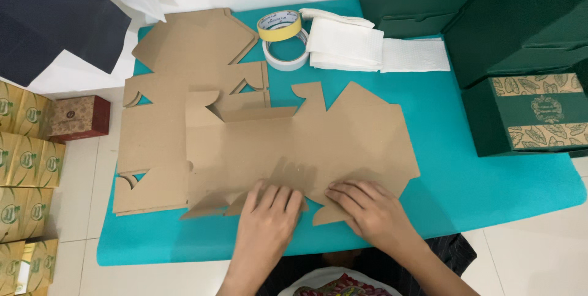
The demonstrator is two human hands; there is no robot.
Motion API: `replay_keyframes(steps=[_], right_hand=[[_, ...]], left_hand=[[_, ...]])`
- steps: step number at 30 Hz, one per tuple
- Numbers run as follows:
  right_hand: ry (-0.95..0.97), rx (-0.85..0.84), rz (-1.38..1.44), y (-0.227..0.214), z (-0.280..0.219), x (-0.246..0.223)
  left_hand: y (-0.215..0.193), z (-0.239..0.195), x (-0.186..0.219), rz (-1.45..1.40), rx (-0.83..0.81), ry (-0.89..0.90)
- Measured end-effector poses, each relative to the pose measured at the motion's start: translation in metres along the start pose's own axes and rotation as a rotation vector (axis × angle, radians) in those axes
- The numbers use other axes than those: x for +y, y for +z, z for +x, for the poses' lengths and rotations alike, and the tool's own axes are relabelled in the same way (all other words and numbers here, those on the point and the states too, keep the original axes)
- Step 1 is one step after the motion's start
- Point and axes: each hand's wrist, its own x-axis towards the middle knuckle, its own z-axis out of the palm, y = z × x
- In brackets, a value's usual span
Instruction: The person assembles a green cardboard box by folding its pre-cut flaps and tucking them into place. They then place a white tissue paper inside the box and close the lid. The person repeats this process with a second box, folding the cardboard and securing the flaps to form the box structure.
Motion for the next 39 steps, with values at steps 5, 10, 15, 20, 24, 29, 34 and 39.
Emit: replay_keyframes(steps=[5, 10, 15, 20, 24, 29, 34, 39], right_hand=[[0.116, 0.024, 0.302, 0.003, 0.009, 0.008], [0.300, 0.058, 0.360, 0.014, 0.013, 0.012], [0.496, -0.022, 0.364, 0.028, 0.006, 0.015], [0.640, -0.087, 0.418, 0.020, 0.022, 0.011], [0.612, -0.119, 0.273, 0.014, 0.032, 0.012], [0.516, -0.101, 0.258, 0.014, 0.034, 0.020], [0.438, -0.097, 0.312, 0.014, 0.035, 0.028], [0.484, -0.099, 0.247, 0.021, 0.040, 0.025]], left_hand=[[0.006, 0.004, 0.005, 0.034, -0.022, -0.106], [0.010, -0.016, 0.014, -0.123, -0.127, -0.086], [0.021, -0.038, 0.023, -0.231, -0.257, -0.141], [0.016, -0.026, 0.028, -0.312, -0.202, -0.228], [0.033, -0.009, 0.027, -0.108, -0.113, -0.309], [0.041, -0.002, 0.027, -0.052, -0.108, -0.408], [0.038, -0.018, 0.034, -0.189, 0.006, -0.122], [0.028, -0.024, 0.029, -0.185, 0.009, -0.083]])
